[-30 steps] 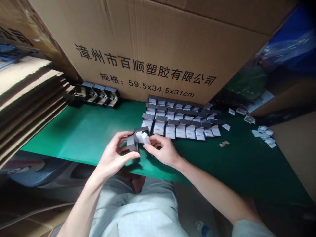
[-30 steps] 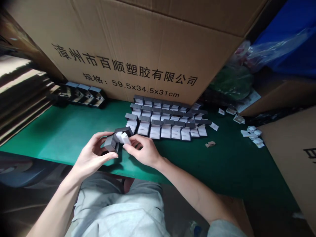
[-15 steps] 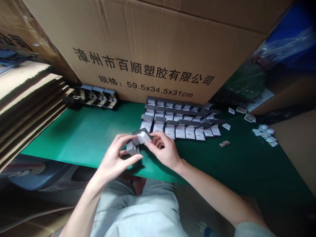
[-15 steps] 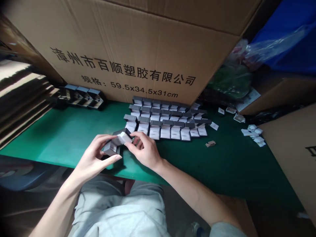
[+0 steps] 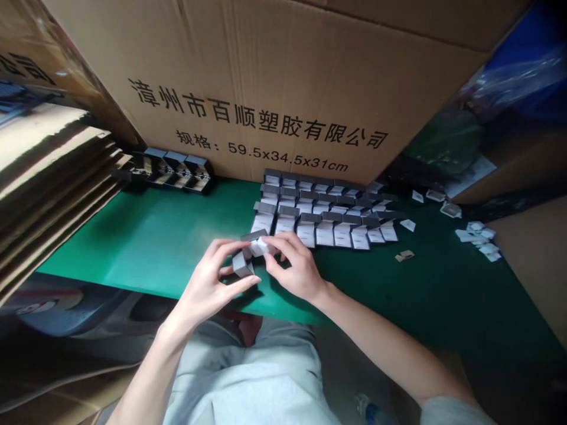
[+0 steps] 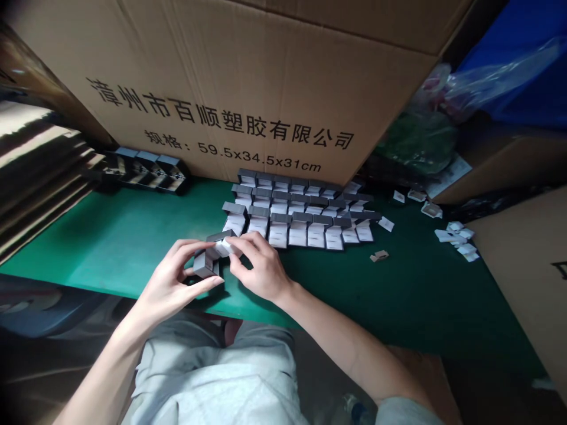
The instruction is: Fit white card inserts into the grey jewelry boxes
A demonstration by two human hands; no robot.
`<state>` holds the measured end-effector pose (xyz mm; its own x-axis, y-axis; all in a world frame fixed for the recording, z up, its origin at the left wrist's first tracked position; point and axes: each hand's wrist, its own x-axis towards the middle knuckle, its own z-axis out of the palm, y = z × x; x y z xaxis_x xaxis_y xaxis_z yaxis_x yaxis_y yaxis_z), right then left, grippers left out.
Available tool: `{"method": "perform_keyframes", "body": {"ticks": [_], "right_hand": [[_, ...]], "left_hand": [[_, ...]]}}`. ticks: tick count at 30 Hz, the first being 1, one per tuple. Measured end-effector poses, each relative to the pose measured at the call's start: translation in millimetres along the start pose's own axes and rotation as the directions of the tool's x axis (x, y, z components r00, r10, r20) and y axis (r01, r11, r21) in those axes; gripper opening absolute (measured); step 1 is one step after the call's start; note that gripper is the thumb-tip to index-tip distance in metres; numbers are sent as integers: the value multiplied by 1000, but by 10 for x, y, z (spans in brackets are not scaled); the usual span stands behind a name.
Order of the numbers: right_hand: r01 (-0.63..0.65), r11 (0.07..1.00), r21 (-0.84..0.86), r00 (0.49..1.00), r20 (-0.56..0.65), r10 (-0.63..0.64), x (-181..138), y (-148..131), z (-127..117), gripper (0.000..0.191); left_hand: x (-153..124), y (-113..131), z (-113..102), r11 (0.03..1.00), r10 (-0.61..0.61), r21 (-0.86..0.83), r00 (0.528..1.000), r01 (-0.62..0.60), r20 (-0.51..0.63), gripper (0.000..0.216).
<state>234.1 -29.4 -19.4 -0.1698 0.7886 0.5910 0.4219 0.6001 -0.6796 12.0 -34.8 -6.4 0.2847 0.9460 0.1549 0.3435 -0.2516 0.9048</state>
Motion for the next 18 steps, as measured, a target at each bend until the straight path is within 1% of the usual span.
{"method": "perform_keyframes", "body": {"ticks": [3,6,11,15,18], "right_hand": [[12,1000,13,1000,-11,-12,-8,13,11,20],[-34,999,25,999,6,34,-19,9,14,15],[-67,998,19,998,17,67,-18,-13,-5,18],[-91,996,-2,996,22,91,-23,-5,-13,21],[-128,991,30,992,16,128,-51,20,8,25]], "left_hand": [[-4,-10,10,1000,13,7,1000,-13,8,54],[-8,-14,20,1000,10,8,1000,-10,14,53],[-6,6,22,1000,24,2,1000,-24,13,54],[-5,19,21,1000,11,0,1000,-11,9,53],[-9,22,24,1000,8,10,1000,-8,8,53]]}}
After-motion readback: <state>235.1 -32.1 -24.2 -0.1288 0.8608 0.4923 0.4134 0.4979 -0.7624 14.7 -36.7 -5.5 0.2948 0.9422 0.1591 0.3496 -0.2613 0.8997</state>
